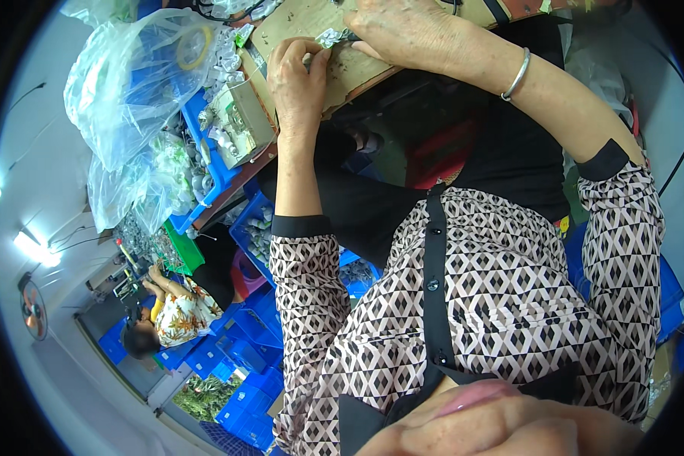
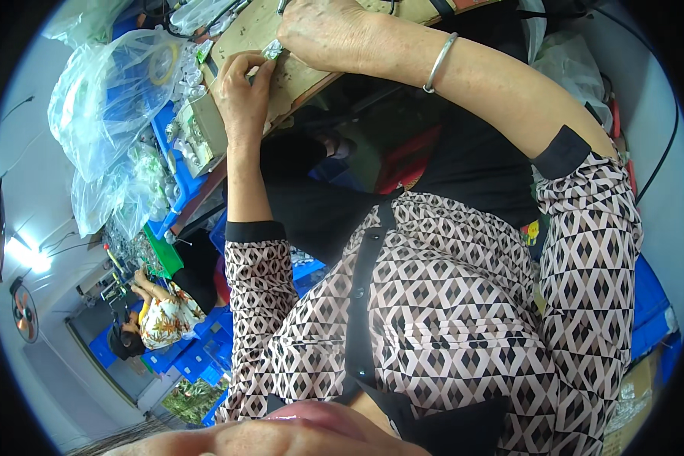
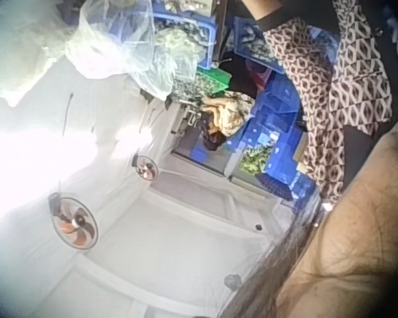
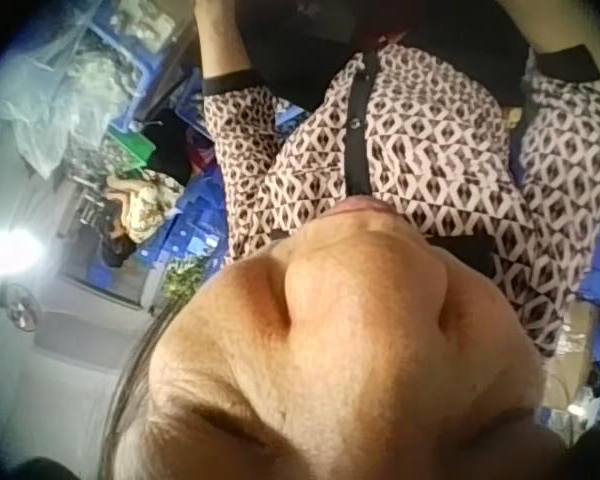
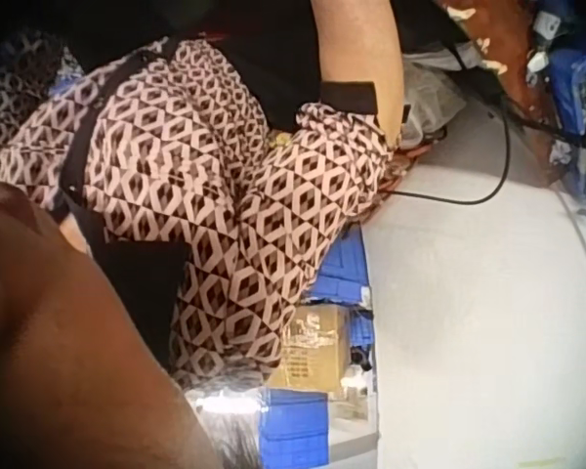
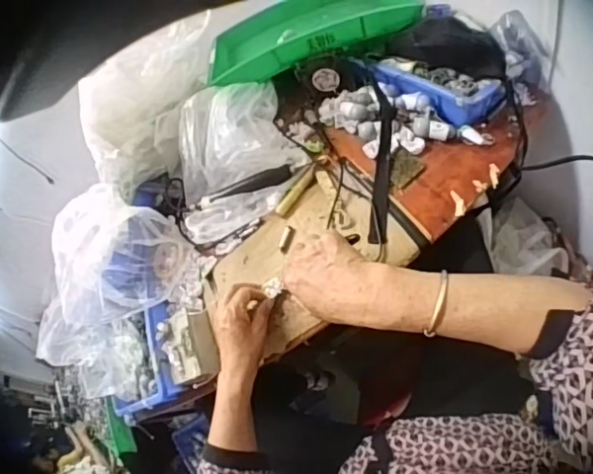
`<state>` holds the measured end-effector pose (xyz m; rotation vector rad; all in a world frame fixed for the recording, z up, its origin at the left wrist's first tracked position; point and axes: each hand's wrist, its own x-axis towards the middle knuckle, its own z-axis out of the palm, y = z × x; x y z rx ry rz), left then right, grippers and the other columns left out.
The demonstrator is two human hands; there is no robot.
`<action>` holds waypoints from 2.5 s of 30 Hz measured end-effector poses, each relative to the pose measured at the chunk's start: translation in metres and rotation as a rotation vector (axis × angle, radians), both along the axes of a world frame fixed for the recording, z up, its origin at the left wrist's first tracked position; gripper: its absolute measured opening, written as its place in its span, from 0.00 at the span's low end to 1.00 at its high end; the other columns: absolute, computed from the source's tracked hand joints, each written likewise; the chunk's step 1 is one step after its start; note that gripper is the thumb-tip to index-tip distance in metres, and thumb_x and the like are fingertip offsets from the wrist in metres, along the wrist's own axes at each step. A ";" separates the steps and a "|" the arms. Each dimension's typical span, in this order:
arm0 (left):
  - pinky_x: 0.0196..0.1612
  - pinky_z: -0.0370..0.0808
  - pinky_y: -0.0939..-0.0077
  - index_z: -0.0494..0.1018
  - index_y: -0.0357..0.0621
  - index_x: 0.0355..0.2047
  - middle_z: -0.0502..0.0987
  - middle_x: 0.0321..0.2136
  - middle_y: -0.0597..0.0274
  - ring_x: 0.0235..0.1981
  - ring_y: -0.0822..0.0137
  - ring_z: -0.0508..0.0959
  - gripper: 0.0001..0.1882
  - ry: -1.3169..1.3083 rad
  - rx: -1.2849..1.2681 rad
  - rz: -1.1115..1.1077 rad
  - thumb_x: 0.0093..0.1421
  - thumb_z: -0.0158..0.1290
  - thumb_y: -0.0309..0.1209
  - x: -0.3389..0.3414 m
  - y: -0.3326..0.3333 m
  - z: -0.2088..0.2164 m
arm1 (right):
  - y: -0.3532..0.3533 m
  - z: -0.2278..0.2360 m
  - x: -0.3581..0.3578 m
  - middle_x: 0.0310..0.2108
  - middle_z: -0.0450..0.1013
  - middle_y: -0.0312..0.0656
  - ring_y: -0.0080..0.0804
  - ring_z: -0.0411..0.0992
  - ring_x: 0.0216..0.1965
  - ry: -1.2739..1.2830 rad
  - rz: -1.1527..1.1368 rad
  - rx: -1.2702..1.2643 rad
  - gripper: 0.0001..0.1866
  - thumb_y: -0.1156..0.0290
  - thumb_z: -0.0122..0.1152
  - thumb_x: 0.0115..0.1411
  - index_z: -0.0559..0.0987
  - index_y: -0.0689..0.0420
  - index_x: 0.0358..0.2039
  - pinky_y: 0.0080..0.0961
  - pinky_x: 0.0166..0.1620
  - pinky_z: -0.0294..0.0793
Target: Assemble and solder small electronic components for LED light bulbs at a factory workbench.
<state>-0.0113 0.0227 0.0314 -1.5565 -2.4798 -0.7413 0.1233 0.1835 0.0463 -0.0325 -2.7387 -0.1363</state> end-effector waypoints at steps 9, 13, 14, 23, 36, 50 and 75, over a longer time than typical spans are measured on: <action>0.49 0.72 0.63 0.78 0.41 0.31 0.80 0.38 0.59 0.43 0.54 0.77 0.06 -0.002 0.028 -0.032 0.53 0.62 0.27 -0.002 -0.002 0.000 | -0.002 -0.007 -0.007 0.21 0.77 0.39 0.33 0.77 0.29 -0.033 -0.025 -0.015 0.09 0.67 0.57 0.53 0.84 0.53 0.23 0.41 0.47 0.68; 0.47 0.73 0.63 0.78 0.41 0.32 0.80 0.37 0.58 0.42 0.55 0.78 0.08 -0.118 0.001 -0.045 0.53 0.64 0.29 -0.004 -0.002 0.005 | -0.001 -0.010 -0.011 0.22 0.77 0.38 0.33 0.77 0.29 -0.004 0.003 0.031 0.08 0.66 0.58 0.52 0.84 0.53 0.23 0.40 0.41 0.69; 0.47 0.73 0.63 0.78 0.41 0.32 0.80 0.37 0.58 0.42 0.55 0.78 0.08 -0.117 -0.003 -0.043 0.53 0.64 0.29 -0.002 -0.002 0.007 | -0.001 -0.009 -0.011 0.22 0.77 0.38 0.33 0.76 0.29 -0.017 0.006 0.026 0.08 0.66 0.58 0.52 0.84 0.52 0.23 0.40 0.39 0.69; 0.48 0.72 0.61 0.81 0.45 0.35 0.80 0.38 0.58 0.43 0.54 0.76 0.12 0.175 -0.153 0.050 0.55 0.64 0.37 -0.001 0.000 0.011 | -0.021 -0.011 -0.010 0.22 0.76 0.35 0.30 0.75 0.28 0.125 -0.196 0.368 0.07 0.67 0.59 0.52 0.84 0.51 0.24 0.36 0.30 0.68; 0.43 0.74 0.67 0.80 0.40 0.36 0.77 0.37 0.58 0.36 0.61 0.78 0.11 -0.142 -0.207 0.174 0.53 0.64 0.30 -0.002 0.003 0.012 | -0.008 -0.016 -0.027 0.26 0.79 0.37 0.32 0.78 0.31 -0.065 0.012 -0.024 0.08 0.67 0.59 0.54 0.85 0.52 0.29 0.37 0.32 0.70; 0.38 0.75 0.69 0.80 0.41 0.35 0.76 0.31 0.58 0.32 0.63 0.78 0.10 -0.130 -0.113 0.105 0.51 0.66 0.26 0.001 0.003 0.010 | -0.005 -0.009 -0.019 0.27 0.80 0.38 0.36 0.80 0.34 -0.064 0.022 -0.035 0.09 0.67 0.59 0.53 0.86 0.52 0.28 0.36 0.36 0.74; 0.41 0.75 0.62 0.77 0.44 0.41 0.75 0.35 0.55 0.38 0.52 0.77 0.15 0.056 0.034 -0.047 0.51 0.65 0.27 0.006 -0.005 -0.002 | 0.044 0.036 -0.033 0.25 0.77 0.44 0.35 0.77 0.21 -0.944 -0.105 -1.543 0.21 0.53 0.44 0.68 0.77 0.57 0.33 0.37 0.25 0.79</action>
